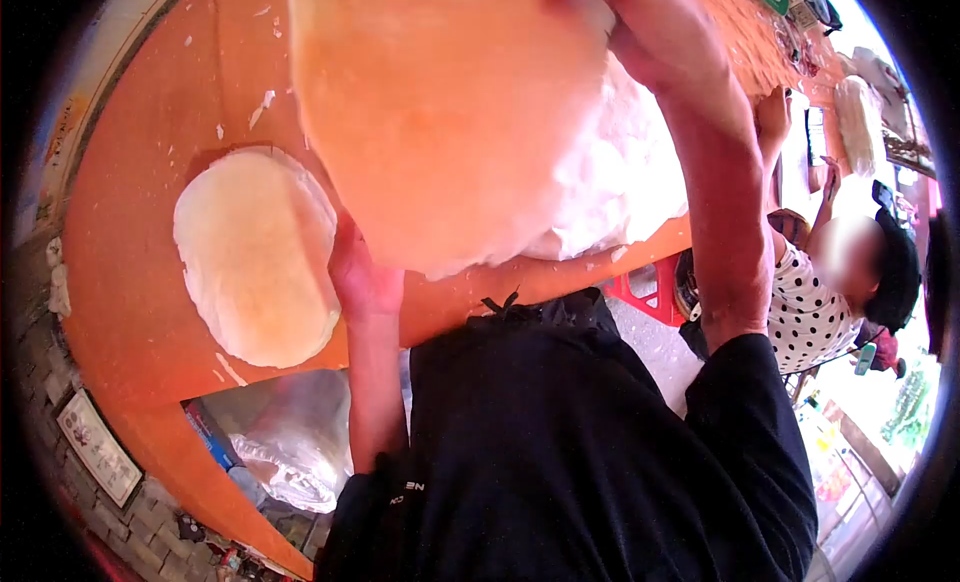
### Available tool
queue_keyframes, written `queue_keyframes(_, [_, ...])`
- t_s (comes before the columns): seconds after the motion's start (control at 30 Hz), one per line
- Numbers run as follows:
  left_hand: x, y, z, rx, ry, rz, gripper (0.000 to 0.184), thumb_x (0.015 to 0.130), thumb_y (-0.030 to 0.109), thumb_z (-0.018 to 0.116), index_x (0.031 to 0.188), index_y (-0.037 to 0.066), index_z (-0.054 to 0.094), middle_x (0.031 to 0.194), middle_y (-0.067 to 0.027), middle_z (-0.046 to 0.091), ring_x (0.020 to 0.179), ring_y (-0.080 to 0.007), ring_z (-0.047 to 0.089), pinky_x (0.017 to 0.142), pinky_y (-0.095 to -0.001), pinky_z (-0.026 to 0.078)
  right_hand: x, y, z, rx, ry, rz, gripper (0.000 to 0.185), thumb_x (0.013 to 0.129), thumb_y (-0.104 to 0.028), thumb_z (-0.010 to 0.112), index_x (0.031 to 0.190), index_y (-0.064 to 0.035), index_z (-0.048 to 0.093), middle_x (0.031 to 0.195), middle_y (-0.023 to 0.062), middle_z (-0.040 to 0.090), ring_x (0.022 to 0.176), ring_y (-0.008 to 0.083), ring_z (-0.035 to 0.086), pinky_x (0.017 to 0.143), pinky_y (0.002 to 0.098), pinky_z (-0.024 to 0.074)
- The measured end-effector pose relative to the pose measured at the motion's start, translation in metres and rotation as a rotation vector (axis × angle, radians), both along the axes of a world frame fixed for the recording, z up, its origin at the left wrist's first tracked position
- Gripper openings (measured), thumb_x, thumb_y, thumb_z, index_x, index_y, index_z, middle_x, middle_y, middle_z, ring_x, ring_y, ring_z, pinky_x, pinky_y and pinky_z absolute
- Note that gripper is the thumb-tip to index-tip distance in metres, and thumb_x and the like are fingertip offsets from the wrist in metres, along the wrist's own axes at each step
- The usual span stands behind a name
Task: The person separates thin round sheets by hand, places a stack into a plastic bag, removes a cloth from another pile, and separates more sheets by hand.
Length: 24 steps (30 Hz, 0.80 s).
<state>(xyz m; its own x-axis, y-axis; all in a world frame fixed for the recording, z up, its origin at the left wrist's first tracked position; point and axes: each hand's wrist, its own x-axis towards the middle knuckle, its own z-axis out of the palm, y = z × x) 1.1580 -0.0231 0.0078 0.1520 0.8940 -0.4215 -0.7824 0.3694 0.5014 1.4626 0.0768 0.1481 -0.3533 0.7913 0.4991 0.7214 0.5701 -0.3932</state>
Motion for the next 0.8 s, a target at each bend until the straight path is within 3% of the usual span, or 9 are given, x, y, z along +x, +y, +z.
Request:
queue_keyframes(0.03, [-0.001,0.001,0.0,0.004,-0.01,0.005,0.042,0.094,0.026,0.049,0.13,0.006,0.046,0.135,-0.0094,0.048,0.125,-0.0262,0.043,0.104,-0.0449,0.035,0.008,-0.001,0.0,0.067,-0.13,-0.042,0.02,0.075,0.0,0.062,0.095,-0.0019,0.067,0.081,0.0096,0.063,0.068,0.0165,0.058,0.055,0.029,0.045])
queue_keyframes(0.1, [-0.003,0.003,-0.001,-0.083,-0.244,0.06,0.049,0.091,0.026,0.054,0.134,0.008,0.041,0.132,-0.007,0.049,0.121,-0.0256,0.046,0.099,-0.0423,0.039,0.023,0.002,-0.061,-0.87,0.976,-0.181,0.024,0.075,-0.026,0.07,0.08,-0.003,0.065,0.066,0.0012,0.058,0.054,0.0092,0.052,0.049,0.0219,0.0404])
queue_keyframes(0.17, [0.002,0.007,-0.005,-0.105,-0.209,0.064,0.05,0.091,0.022,0.056,0.136,0.011,0.039,0.132,-0.0052,0.049,0.121,-0.0247,0.045,0.099,-0.0428,0.04,0.029,-0.004,-0.08,-1.059,0.765,-0.41,0.027,0.075,-0.027,0.071,0.084,-0.0028,0.064,0.068,0.0022,0.059,0.057,0.0097,0.053,0.053,0.0213,0.0422])
queue_keyframes(0.23, [0.006,0.008,-0.022,-0.164,0.052,0.058,0.053,0.088,0.016,0.059,0.137,0.013,0.038,0.134,-0.0041,0.047,0.122,-0.0242,0.044,0.1,-0.0442,0.04,0.043,-0.007,-0.104,-0.935,0.694,-0.466,0.033,0.074,-0.025,0.075,0.085,0.0034,0.064,0.067,0.0051,0.06,0.054,0.0131,0.056,0.047,0.025,0.0451])
queue_keyframes(0.33, [0.003,0.008,-0.029,-0.191,0.057,0.072,0.057,0.086,0.01,0.06,0.138,0.013,0.037,0.136,-0.0052,0.045,0.125,-0.025,0.042,0.103,-0.0468,0.038,0.079,0.016,-0.132,-0.709,0.857,-0.841,0.045,0.076,-0.03,0.076,0.099,0.0063,0.061,0.074,0.0121,0.061,0.06,0.0164,0.061,0.057,0.0293,0.0541])
queue_keyframes(0.37, [0.003,0.009,-0.028,-0.179,0.08,0.072,0.056,0.086,0.011,0.06,0.137,0.01,0.037,0.136,-0.0072,0.045,0.125,-0.0257,0.042,0.104,-0.0478,0.037,0.101,0.028,-0.14,-0.781,0.957,-0.827,0.047,0.078,-0.025,0.073,0.108,0.0072,0.058,0.086,0.0194,0.063,0.065,0.0213,0.064,0.06,0.0311,0.0558])
queue_keyframes(0.43, [0.002,0.007,-0.026,-0.191,0.038,0.055,0.059,0.084,0.008,0.059,0.138,0.013,0.037,0.136,-0.0057,0.044,0.126,-0.0257,0.041,0.103,-0.0475,0.037,0.104,0.043,-0.136,-0.817,1.242,-0.881,0.04,0.08,-0.019,0.07,0.108,0.0068,0.058,0.094,0.0215,0.061,0.066,0.0242,0.064,0.059,0.0319,0.0558])
queue_keyframes(0.63, [0.009,-0.003,-0.023,-0.188,-0.028,0.052,0.061,0.084,0.005,0.059,0.139,0.012,0.035,0.137,-0.0054,0.043,0.126,-0.026,0.04,0.104,-0.0455,0.036,0.123,0.076,-0.155,-1.054,1.397,-0.97,0.042,0.069,-0.024,0.08,0.097,-0.005,0.055,0.082,0.009,0.058,0.061,0.0184,0.058,0.052,0.0269,0.051])
queue_keyframes(0.8, [0.022,0.004,-0.02,-0.209,-0.041,0.124,0.06,0.084,0.005,0.061,0.138,0.008,0.035,0.136,-0.0051,0.044,0.124,-0.0246,0.043,0.104,-0.043,0.037,0.119,0.083,-0.151,-0.878,0.973,-0.939,0.042,0.068,-0.025,0.081,0.092,-0.0047,0.053,0.067,0.0038,0.048,0.047,0.0124,0.05,0.039,0.022,0.0422])
